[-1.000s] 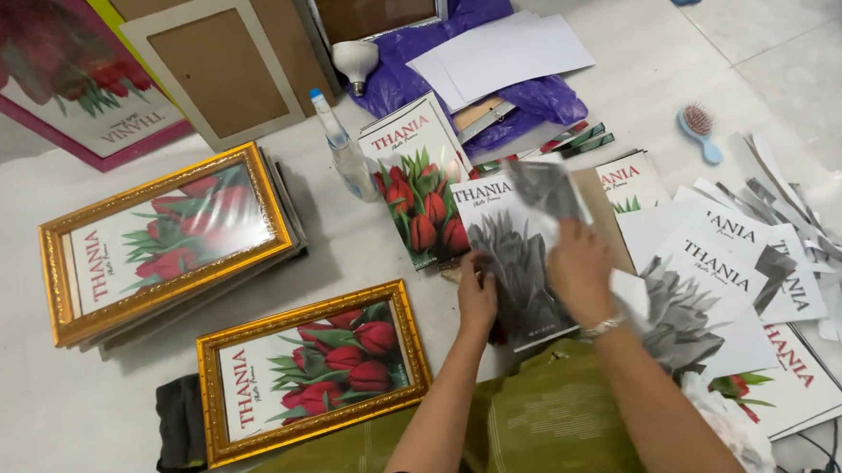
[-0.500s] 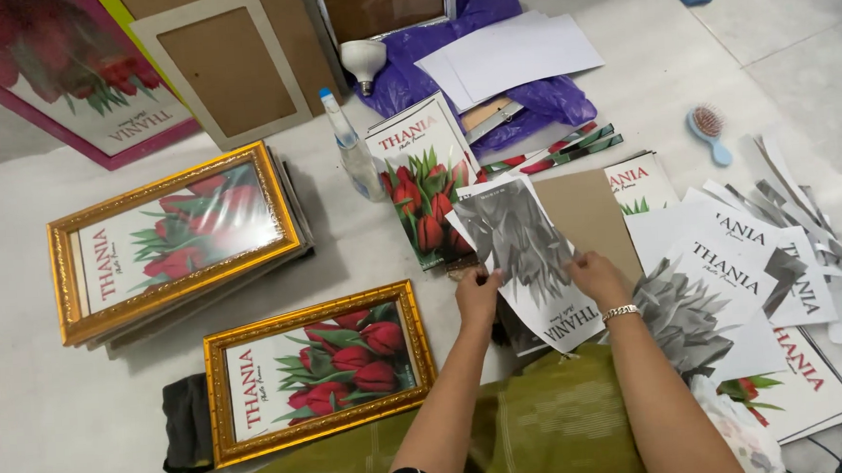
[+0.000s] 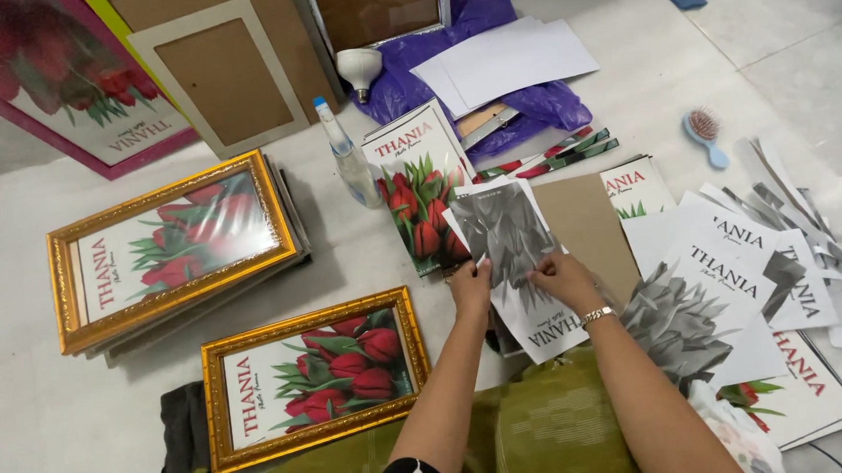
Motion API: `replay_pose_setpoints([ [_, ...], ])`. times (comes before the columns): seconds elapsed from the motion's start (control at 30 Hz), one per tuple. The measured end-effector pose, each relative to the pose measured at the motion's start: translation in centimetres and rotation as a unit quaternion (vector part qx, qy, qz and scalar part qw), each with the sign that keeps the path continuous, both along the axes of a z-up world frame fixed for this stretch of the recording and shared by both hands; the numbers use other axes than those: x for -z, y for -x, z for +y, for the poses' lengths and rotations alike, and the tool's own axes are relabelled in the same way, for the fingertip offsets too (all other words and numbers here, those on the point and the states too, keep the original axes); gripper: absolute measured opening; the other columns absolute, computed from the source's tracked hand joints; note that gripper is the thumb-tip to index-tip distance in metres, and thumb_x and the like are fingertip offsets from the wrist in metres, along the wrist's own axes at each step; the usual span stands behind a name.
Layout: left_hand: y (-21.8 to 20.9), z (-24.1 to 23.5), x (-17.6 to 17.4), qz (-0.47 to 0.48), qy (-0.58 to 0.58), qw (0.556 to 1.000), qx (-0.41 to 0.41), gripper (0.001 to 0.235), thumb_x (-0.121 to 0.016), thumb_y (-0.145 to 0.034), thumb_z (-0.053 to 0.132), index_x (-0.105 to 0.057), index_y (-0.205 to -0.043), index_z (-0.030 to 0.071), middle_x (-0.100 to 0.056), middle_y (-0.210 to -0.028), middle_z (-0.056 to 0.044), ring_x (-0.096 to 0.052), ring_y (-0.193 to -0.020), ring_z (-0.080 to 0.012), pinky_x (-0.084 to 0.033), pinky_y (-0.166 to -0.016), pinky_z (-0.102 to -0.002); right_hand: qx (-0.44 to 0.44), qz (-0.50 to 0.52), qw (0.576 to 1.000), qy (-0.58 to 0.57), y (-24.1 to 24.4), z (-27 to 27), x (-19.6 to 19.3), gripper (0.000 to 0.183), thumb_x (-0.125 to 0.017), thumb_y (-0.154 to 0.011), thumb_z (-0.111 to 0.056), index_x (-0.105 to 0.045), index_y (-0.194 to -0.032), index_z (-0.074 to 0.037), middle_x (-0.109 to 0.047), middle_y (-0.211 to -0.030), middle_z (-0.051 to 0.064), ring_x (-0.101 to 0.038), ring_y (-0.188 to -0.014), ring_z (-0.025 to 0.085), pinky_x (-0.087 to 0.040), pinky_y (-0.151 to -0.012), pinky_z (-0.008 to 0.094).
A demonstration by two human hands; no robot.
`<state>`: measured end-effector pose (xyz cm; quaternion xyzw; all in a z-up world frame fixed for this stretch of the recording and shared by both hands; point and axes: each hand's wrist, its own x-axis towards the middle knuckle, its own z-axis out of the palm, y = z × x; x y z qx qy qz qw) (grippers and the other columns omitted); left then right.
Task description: Cleaning a picture frame with a cloth and organizing printed artwork sheets on the floor.
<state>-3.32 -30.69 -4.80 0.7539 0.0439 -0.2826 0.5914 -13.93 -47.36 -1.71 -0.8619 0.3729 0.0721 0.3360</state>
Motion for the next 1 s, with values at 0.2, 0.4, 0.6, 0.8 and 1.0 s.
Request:
replay_pose_setpoints([
  [0.2,-1.5,-0.1,-1.0,0.062,0.034,0.996,-0.051,0.064,-0.085,-0.082,0.033,-0.064,-0.131,-0.002,-0.067,-0.128,-0.023,-0.061,-0.127,-0.0351,-0.054,-0.097,-0.046,-0.172,-0.046,0.983,-0.040,-1.2,7.4,-5.2,0.071,-0.079,-0.078,-0.058,-0.049,-0.115,-0.005,-0.056,-0.113,0.022,-0.060,-0.116,0.050,-0.055,-0.095,0.059],
  [0.4,-2.0,2.9,-3.4,0.020,0.044,0.999,-0.006,0.056,-0.081,-0.089,0.039,-0.069,-0.125,-0.002,-0.073,-0.119,-0.021,-0.065,-0.120,-0.0327,-0.053,-0.095,-0.048,-0.198,0.021,0.973,0.115,-2.9,9.4,-2.0,0.080,-0.082,-0.073,-0.042,-0.037,-0.133,-0.013,-0.043,-0.130,0.019,-0.048,-0.126,0.051,-0.056,-0.092,0.065],
  [0.6,-2.1,4.0,-4.2,0.007,0.016,0.998,0.063,0.066,-0.055,-0.103,0.055,-0.067,-0.126,-0.005,-0.069,-0.126,-0.025,-0.061,-0.126,-0.0387,-0.052,-0.101,-0.051,-0.229,0.003,0.973,0.021,-3.5,9.9,-5.5,0.105,-0.071,-0.077,-0.011,-0.012,-0.164,-0.010,-0.039,-0.147,0.037,-0.045,-0.134,0.058,-0.046,-0.102,0.069],
  [0.8,-3.2,5.8,-2.0,-0.065,-0.070,0.995,0.038,0.062,-0.064,-0.098,0.051,-0.070,-0.106,-0.010,-0.070,-0.108,-0.033,-0.064,-0.114,-0.0490,-0.053,-0.093,-0.056,-0.240,0.041,0.969,0.045,-1.7,8.0,-5.8,0.042,-0.069,-0.087,-0.027,-0.069,-0.127,-0.015,-0.078,-0.109,0.016,-0.072,-0.106,0.040,-0.059,-0.087,0.054],
  [1.0,-4.6,8.2,-3.6,-0.060,-0.056,0.995,0.064,0.064,-0.060,-0.098,0.053,-0.069,-0.113,-0.009,-0.069,-0.113,-0.033,-0.060,-0.119,-0.0506,-0.050,-0.096,-0.058,-0.127,-0.005,0.983,0.136,1.9,2.4,-9.0,0.028,-0.062,-0.097,-0.014,-0.073,-0.120,-0.024,-0.078,-0.110,0.011,-0.073,-0.106,0.037,-0.057,-0.092,0.050],
])
